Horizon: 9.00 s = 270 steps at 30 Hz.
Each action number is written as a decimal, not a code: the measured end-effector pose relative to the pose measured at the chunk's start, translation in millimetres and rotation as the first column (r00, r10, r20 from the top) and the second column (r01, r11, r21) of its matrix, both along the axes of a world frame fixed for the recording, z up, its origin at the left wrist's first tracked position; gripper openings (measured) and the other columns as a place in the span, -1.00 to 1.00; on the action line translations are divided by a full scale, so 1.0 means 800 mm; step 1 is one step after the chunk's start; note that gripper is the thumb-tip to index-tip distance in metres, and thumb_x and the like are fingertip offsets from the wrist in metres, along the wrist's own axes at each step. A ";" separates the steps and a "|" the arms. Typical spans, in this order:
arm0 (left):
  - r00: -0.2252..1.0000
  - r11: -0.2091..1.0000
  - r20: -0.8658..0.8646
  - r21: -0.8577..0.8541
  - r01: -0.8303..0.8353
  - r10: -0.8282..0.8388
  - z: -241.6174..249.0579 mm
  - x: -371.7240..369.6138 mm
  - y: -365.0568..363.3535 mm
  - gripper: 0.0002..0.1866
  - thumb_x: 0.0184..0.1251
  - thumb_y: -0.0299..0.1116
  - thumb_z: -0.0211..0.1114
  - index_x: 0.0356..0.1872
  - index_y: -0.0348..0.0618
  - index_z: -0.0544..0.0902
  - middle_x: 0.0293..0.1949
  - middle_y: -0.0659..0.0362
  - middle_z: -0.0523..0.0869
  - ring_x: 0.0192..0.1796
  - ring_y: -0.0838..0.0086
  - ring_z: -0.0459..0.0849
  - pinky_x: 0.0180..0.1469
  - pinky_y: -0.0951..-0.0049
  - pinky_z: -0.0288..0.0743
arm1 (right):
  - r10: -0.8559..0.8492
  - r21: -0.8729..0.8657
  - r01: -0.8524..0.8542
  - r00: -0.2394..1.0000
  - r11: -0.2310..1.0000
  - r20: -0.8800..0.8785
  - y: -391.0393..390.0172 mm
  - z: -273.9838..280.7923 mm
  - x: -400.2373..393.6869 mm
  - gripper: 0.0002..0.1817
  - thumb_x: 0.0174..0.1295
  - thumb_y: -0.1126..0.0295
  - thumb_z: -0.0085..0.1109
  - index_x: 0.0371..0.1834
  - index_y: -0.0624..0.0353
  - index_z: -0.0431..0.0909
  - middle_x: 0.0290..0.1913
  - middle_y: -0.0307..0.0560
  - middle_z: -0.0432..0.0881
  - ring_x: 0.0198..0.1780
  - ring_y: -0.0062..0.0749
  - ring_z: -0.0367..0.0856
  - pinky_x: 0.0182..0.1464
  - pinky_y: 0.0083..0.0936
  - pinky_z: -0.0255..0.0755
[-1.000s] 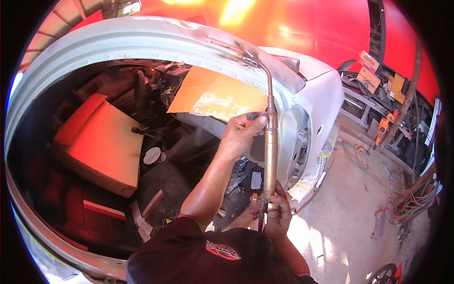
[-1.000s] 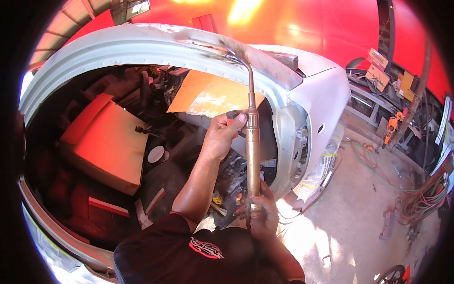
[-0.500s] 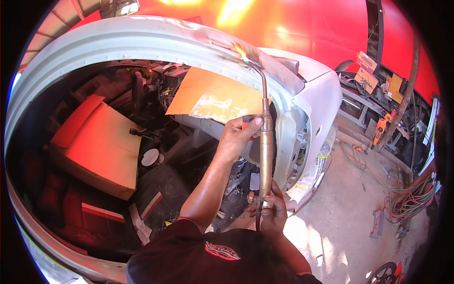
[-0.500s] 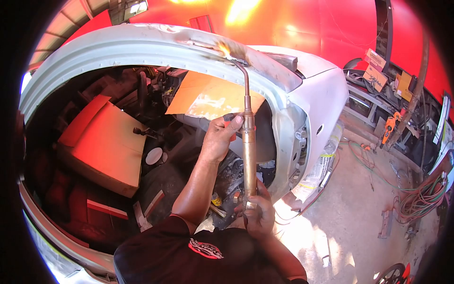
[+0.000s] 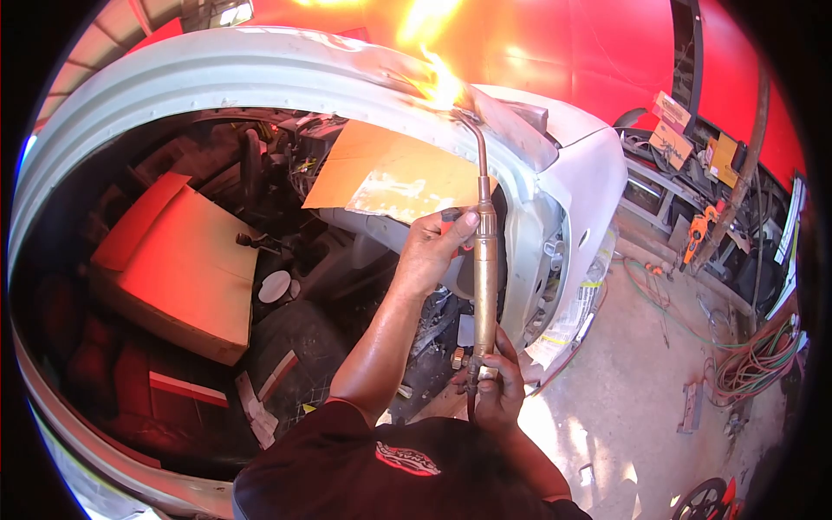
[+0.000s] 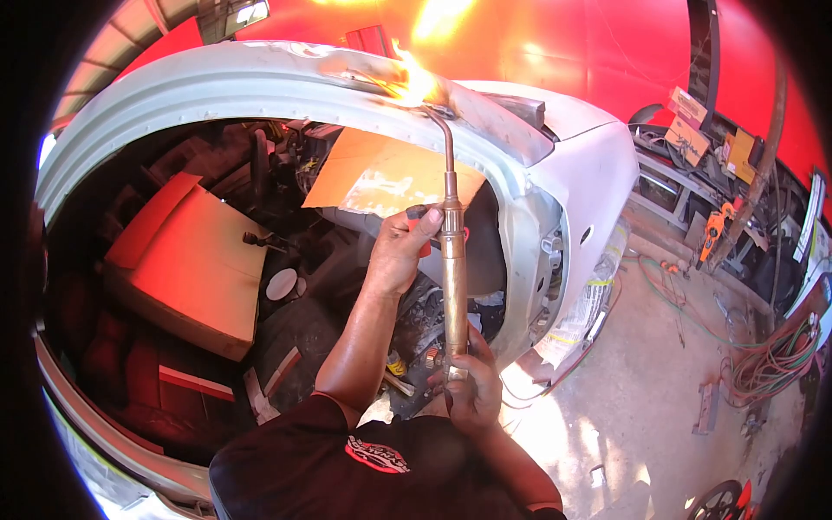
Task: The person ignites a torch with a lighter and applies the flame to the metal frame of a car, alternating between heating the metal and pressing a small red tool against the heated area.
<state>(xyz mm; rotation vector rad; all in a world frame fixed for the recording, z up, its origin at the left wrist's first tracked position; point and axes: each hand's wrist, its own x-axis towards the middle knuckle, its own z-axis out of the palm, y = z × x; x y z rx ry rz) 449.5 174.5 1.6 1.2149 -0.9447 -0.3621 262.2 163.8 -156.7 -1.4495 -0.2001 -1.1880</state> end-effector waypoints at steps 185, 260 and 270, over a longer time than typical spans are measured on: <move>0.999 0.999 0.018 0.008 0.049 -0.049 -0.014 0.024 0.000 -0.50 0.58 0.04 0.34 0.14 -0.25 0.79 -0.20 0.14 0.88 -0.25 0.64 0.64 -0.17 0.57 0.43 | -0.097 -0.118 0.092 0.995 0.989 -0.037 -0.008 0.001 0.004 -0.59 0.61 0.04 0.11 0.26 0.11 0.42 0.54 0.47 0.26 -0.14 -0.22 0.83 -0.23 -0.37 0.81; 0.984 0.983 -0.087 -0.117 0.143 -0.154 -0.025 0.035 -0.001 -0.46 0.61 -0.02 0.32 0.21 -0.39 0.70 -0.01 0.12 0.81 -0.06 0.47 0.75 0.10 0.34 0.65 | -0.053 -0.115 0.052 0.999 0.992 -0.006 -0.007 0.008 0.005 -0.65 0.62 0.20 0.12 0.28 0.16 0.46 0.55 0.47 0.26 -0.12 -0.24 0.84 -0.15 -0.40 0.79; 0.988 0.981 -0.071 -0.149 0.122 -0.134 -0.023 0.033 0.001 -0.50 0.62 -0.05 0.31 0.19 -0.38 0.71 0.14 0.08 0.78 -0.01 0.46 0.75 0.12 0.31 0.67 | -0.010 -0.126 0.012 1.000 0.992 0.011 -0.008 0.015 0.009 -0.65 0.61 0.21 0.10 0.28 0.18 0.44 0.57 0.48 0.21 0.06 -0.06 0.80 -0.10 -0.32 0.81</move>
